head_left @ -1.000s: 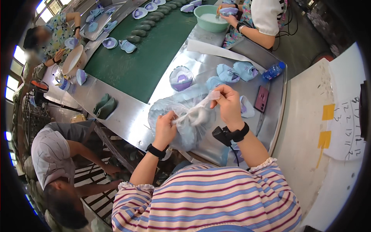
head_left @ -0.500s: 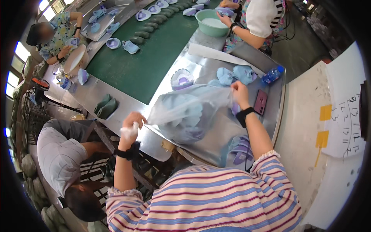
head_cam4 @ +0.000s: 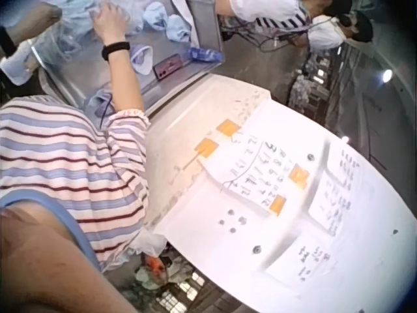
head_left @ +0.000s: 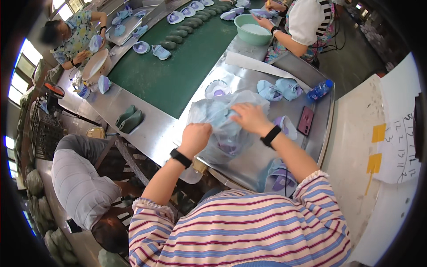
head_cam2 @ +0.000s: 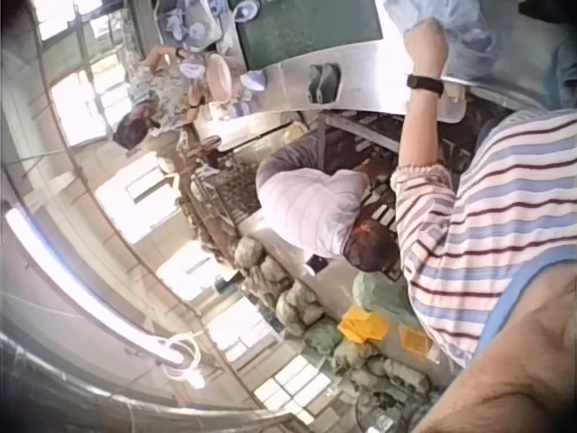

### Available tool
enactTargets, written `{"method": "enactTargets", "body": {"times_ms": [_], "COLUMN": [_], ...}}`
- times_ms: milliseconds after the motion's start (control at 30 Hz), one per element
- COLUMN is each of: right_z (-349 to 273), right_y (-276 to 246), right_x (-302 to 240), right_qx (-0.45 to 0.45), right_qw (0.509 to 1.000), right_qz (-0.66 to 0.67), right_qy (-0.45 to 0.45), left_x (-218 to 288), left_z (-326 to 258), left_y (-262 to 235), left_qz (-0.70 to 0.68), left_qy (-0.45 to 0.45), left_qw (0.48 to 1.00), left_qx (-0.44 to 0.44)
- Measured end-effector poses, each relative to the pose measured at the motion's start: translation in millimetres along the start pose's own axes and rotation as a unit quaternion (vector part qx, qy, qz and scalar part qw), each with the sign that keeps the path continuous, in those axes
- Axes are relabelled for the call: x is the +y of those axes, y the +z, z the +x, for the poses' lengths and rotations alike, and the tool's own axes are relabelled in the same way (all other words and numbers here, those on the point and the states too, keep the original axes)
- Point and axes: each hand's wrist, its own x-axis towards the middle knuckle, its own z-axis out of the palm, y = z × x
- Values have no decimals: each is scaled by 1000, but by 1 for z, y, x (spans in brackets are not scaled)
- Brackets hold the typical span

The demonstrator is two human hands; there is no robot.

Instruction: The person packs light blue and purple slippers into a clear plastic bag at a factory workstation. They repeatedly pick up slippers from a pile on the table, fold them, and place them into the bag, occasionally adjusting the contents. Other workers are visible in the background performing similar tasks.

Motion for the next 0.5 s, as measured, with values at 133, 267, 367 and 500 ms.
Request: {"method": "enactTargets", "body": {"times_ms": [133, 267, 367, 500], "right_z": [-12, -4, -15, -19], "right_y": [-1, -5, 2, -22], "right_x": [88, 107, 107, 91], "right_qx": [-126, -193, -192, -256], "right_qw": [984, 966, 954, 853], "right_qz": [50, 58, 155, 336], "right_qy": [119, 163, 172, 308], "left_x": [20, -33, -59, -83], "left_z": [-47, -60, -63, -25], "left_y": [-12, 58, 46, 39], "left_qz": [-249, 6, -69, -408], "left_qy": [420, 217, 98, -103], "left_qw": [872, 935, 986, 903], "left_qx": [-39, -279, -113, 88]}}
